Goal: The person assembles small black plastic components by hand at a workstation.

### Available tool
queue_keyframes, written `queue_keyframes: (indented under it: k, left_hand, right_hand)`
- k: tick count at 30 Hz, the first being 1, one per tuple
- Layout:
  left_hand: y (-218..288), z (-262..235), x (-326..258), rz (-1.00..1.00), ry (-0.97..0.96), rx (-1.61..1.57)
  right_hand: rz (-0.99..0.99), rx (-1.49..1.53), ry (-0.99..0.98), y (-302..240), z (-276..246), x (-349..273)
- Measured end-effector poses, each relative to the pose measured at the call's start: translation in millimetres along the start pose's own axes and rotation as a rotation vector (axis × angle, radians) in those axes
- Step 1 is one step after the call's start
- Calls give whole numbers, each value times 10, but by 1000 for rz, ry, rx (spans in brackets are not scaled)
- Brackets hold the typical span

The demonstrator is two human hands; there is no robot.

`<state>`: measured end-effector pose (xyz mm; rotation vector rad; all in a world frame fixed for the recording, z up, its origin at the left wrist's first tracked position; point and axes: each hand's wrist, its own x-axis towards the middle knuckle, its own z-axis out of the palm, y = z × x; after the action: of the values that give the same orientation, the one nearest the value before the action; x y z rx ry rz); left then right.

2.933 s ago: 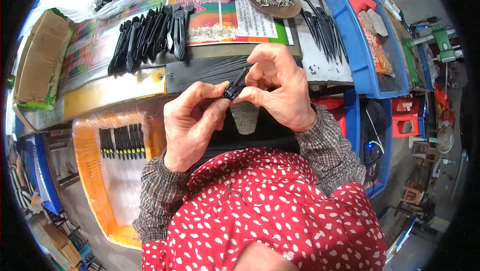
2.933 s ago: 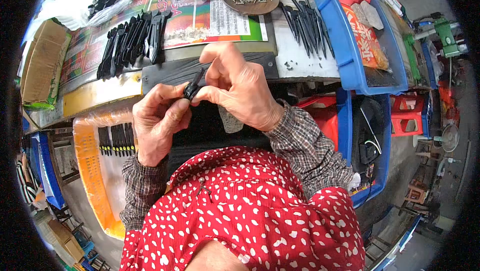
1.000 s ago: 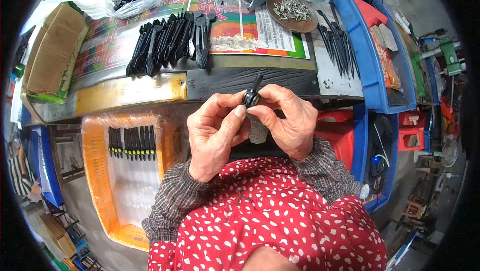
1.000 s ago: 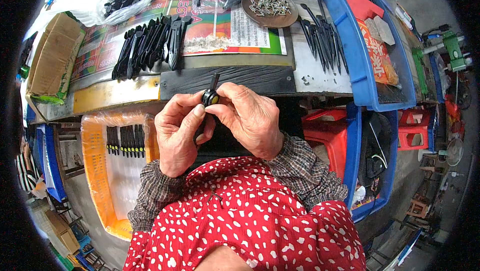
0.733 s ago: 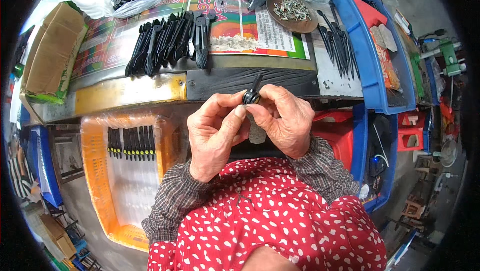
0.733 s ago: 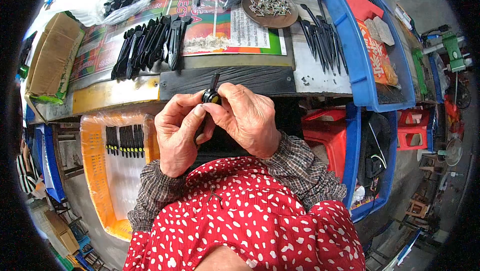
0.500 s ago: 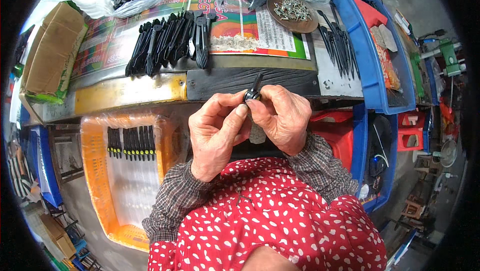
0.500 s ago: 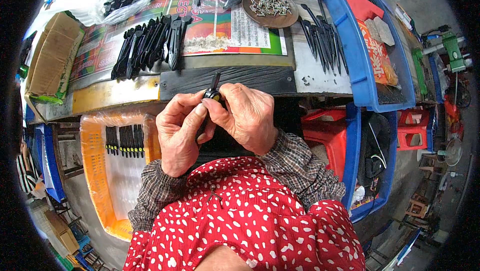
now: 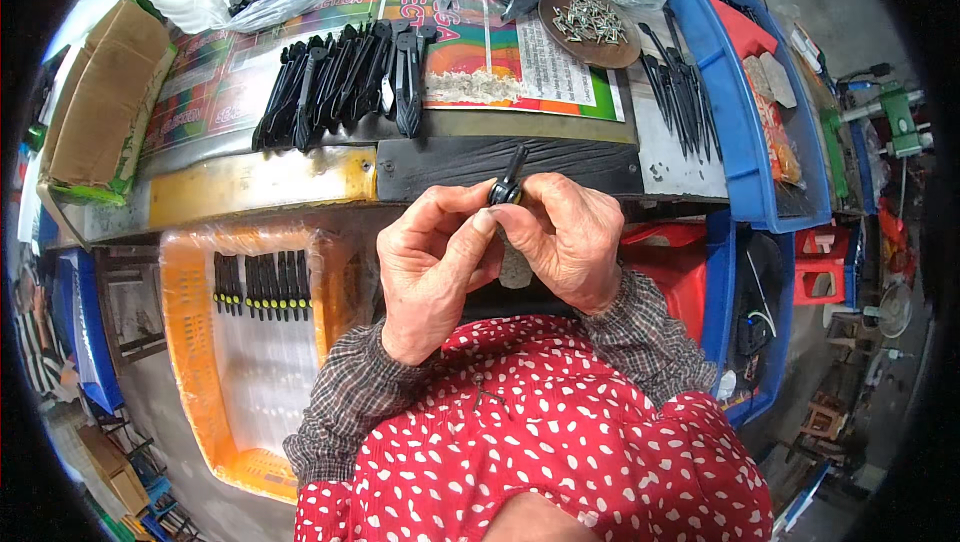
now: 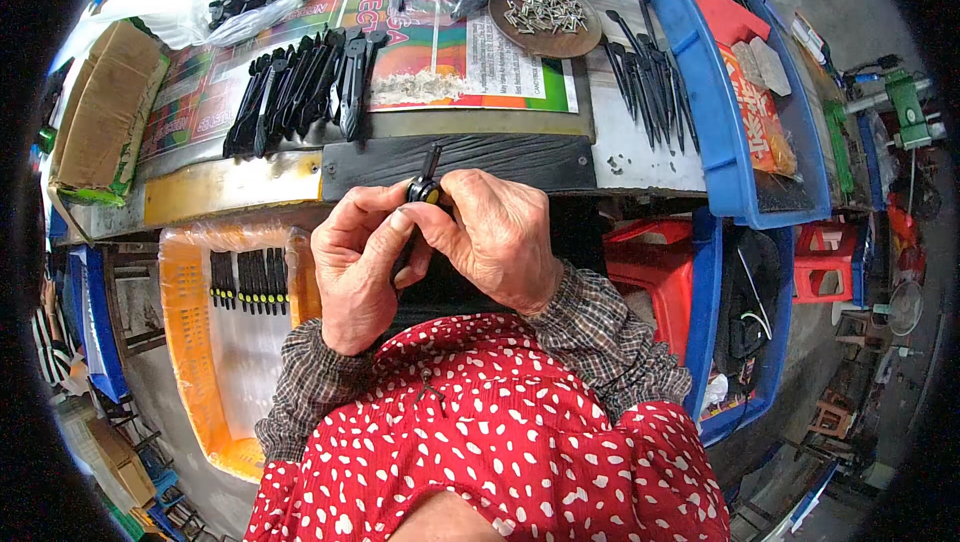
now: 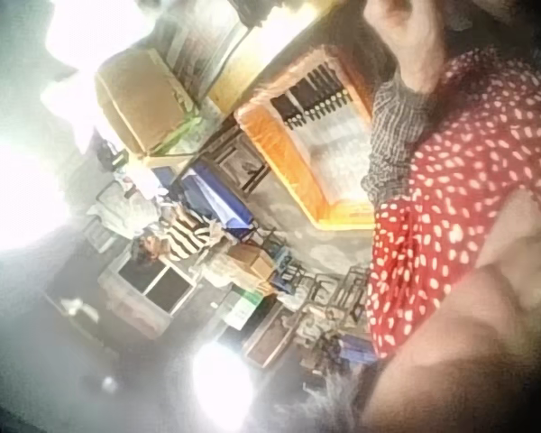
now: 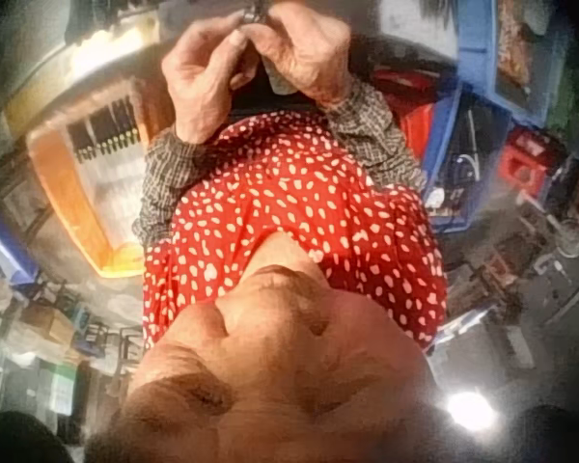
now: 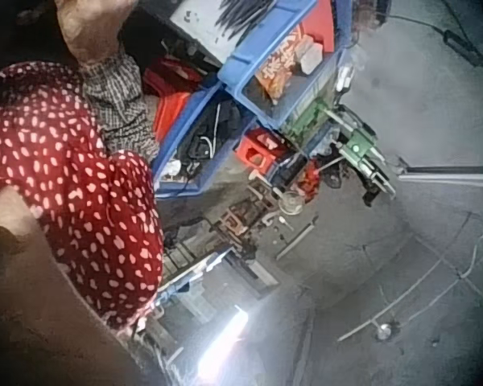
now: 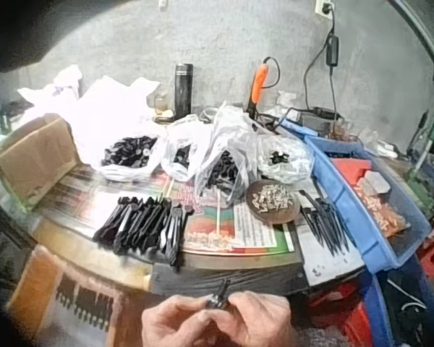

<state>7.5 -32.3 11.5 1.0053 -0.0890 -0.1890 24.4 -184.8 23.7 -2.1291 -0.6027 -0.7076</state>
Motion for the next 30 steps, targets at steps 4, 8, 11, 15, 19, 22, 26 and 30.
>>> queue_keyframes:
  k: [4, 8, 11, 15, 19, 22, 26, 30]
  left_hand:
    - [-9, -8, 3, 21, -15, -4]
    - [20, 28, 5, 14, 3, 12]
    - [43, 23, -1, -20, -2, -27]
    - [16, 29, -17, -11, 12, 14]
    - [25, 45, -23, 3, -11, -30]
    - [65, 57, -36, -21, -9, -23]
    - [34, 38, -51, 23, 4, 46]
    - [54, 57, -66, -24, 8, 1]
  right_hand:
    - [19, -22, -60, -15, -45, 33]
    - [-22, 9, -51, 32, -46, 46]
    - [300, 45, -153, -51, -163, 4]
    - [353, 243, -206, -106, -143, 2]
    - [400, 323, -131, 12, -79, 55]
    - [469, 417, -90, -8, -113, 59]
    - [357, 369, -188, -91, -94, -49]
    - [530, 392, -66, -39, -181, 123]
